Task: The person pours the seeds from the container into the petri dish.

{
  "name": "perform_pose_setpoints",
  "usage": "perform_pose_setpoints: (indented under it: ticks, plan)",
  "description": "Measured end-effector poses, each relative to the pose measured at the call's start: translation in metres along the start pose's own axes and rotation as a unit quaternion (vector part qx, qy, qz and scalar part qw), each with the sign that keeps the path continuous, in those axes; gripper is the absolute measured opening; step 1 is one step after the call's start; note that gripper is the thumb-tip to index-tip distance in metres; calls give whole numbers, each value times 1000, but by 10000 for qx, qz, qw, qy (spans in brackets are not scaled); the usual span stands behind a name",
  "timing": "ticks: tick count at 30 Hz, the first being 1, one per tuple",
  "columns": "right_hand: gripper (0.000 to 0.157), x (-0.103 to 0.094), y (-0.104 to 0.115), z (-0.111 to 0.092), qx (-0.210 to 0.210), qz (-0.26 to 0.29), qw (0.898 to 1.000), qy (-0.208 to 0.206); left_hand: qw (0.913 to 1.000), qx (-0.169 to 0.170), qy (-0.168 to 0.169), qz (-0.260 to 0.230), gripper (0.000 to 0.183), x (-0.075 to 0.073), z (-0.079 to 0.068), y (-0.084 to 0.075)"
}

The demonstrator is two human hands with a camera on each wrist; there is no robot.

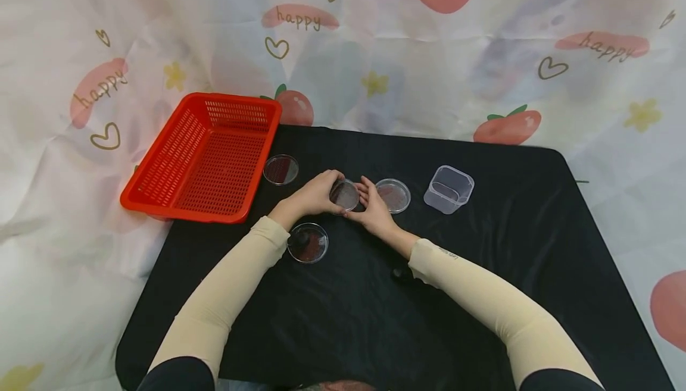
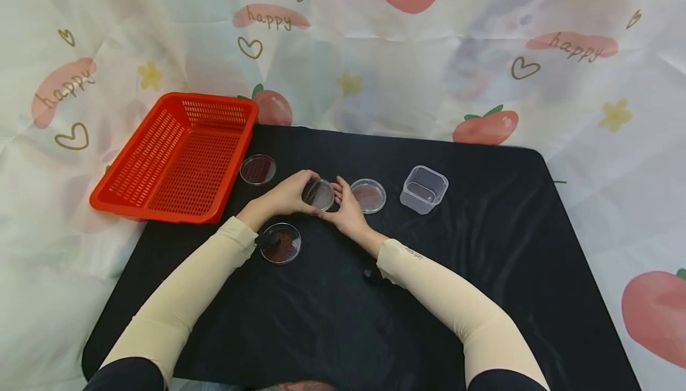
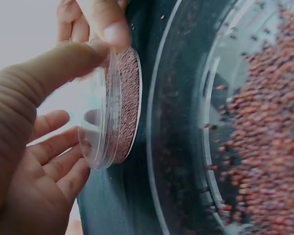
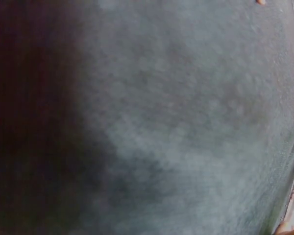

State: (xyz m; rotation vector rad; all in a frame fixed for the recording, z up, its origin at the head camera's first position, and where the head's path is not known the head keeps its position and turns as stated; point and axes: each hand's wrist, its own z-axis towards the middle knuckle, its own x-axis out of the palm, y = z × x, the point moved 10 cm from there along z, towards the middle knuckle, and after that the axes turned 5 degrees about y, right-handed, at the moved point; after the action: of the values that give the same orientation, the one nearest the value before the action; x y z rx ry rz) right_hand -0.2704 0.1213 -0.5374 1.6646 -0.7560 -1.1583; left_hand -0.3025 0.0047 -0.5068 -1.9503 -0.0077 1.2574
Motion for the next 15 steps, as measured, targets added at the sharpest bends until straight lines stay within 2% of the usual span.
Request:
perform_pose_setpoints:
  ticks: [4,7,12,15]
  plan:
    - [106,1,0,1,-89,23,9999,59,9998,-60,128,172,79,7,-3,0]
    - [105,1,0,1,-157,72,9998,106,9985,-113,254,481,80,12,-5,-1]
    - [103,3,-1,3,-128,-18,9998,156,9903,-112,682,1204,79,24,-12,-6]
    - [103,4,1,2,-172,-166,9996,176,9873,-61,850,1337,78,29,-16,-10]
